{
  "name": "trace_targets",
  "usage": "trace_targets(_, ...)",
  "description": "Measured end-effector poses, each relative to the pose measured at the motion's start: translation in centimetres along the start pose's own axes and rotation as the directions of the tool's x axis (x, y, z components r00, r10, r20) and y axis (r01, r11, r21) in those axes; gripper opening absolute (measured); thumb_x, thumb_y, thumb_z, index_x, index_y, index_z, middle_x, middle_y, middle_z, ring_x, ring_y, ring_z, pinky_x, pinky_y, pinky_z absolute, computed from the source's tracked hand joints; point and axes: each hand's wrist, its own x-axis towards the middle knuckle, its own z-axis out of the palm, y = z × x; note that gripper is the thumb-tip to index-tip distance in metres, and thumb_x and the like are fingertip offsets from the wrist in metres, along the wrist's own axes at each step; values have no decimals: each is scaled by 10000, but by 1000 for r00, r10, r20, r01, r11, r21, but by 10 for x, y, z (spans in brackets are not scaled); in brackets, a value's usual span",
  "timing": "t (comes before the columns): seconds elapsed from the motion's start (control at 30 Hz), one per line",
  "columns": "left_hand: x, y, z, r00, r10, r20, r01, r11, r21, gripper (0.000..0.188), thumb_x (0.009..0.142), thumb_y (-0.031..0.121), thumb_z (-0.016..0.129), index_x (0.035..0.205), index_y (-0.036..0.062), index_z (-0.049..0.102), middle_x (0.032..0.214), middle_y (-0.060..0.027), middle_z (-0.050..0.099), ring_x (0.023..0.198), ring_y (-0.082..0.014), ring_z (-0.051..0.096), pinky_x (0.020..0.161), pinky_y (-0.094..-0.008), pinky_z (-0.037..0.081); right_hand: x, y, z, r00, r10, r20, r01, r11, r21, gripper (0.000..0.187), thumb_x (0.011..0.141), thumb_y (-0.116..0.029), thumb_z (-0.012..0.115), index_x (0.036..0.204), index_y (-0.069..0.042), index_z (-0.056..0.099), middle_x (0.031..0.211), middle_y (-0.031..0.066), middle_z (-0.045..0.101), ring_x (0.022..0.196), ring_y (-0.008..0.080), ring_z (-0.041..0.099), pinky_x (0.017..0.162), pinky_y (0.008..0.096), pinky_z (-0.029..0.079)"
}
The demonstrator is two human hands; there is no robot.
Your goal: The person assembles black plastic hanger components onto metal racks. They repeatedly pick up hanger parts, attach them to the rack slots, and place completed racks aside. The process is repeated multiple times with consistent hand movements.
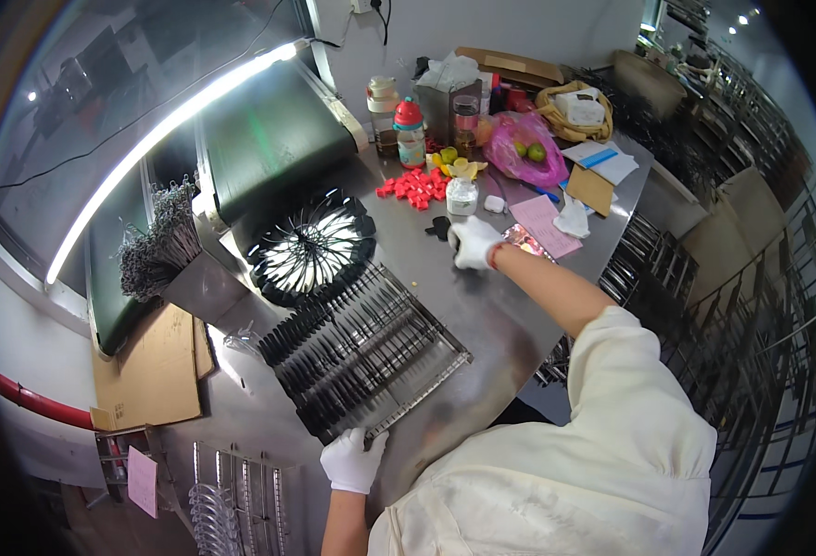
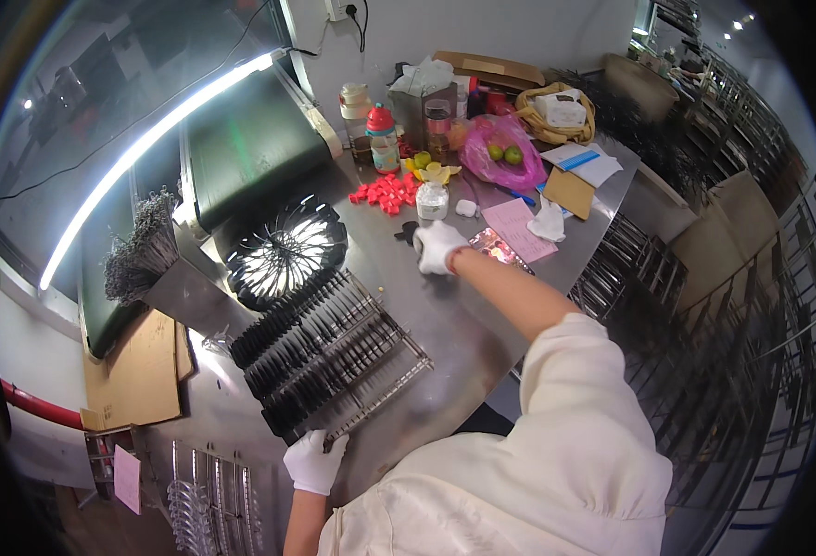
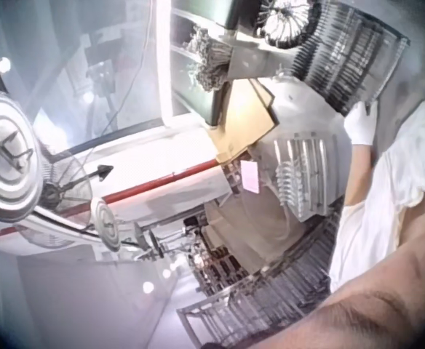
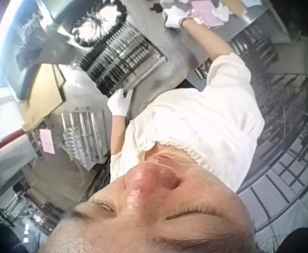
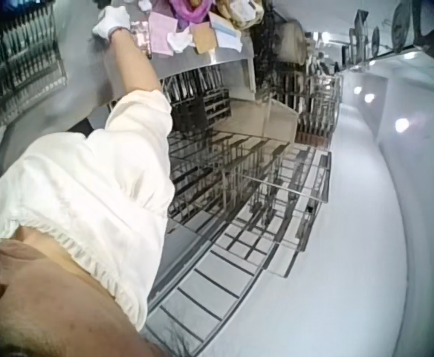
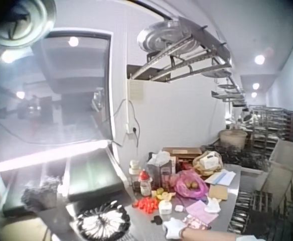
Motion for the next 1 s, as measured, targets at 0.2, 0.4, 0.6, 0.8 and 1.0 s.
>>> trace_targets(0.2, 6, 2, -5, 999, 2, 37, -1, 1000, -31, 331, 699, 382, 879, 741, 144, 653, 612, -46, 610, 557, -262, 630, 530, -393, 497, 102, -5, 22, 996, 75, 44, -64, 974, -216, 357, 725, -266, 772, 1064, -156, 742, 1114, 156, 735, 1076, 341, 695, 934, 442, 567)
trace_targets(0.4, 3, 2, -8, 998, -4, 56, 6, 999, -38, 327, 691, 359, 881, 768, 132, 658, 629, -62, 611, 579, -274, 635, 555, -401, 504, 90, -28, 37, 988, 145, -52, -153, 960, -236, 313, 800, -224, 724, 1100, -136, 748, 1120, 187, 714, 1088, 350, 687, 947, 479, 563)
trace_targets(0.6, 14, 8, -26, 994, 106, -2, -105, 988, -111, 325, 718, 265, 867, 922, 95, 679, 800, -107, 674, 721, -287, 668, 638, -383, 528, 81, -7, 40, 985, 147, -91, -153, 986, -64, 282, 773, -191, 712, 1040, -107, 744, 1062, 190, 728, 1010, 332, 710, 873, 431, 575)
trace_targets(0.8, 36, 46, -48, 848, -182, 498, 503, -22, -864, 487, 950, 220, 724, 1346, -20, 573, 1212, -155, 689, 1068, -265, 688, 942, -424, 564, -41, -81, -15, 971, -170, -167, 238, 643, 728, 356, 721, -82, 751, 1068, -45, 683, 983, 107, 703, 901, 231, 676, 849, 334, 551)
trace_targets(1.0, 26, 64, 7, 839, -29, 543, 540, -76, -838, 755, 811, 125, 774, 1461, 24, 402, 1359, -154, 584, 1255, -318, 583, 1056, -424, 481, -194, -194, -13, 603, -787, -131, 767, 527, 366, 544, 637, -251, 823, 1129, -64, 684, 1243, 156, 651, 1128, 324, 646, 892, 467, 544)
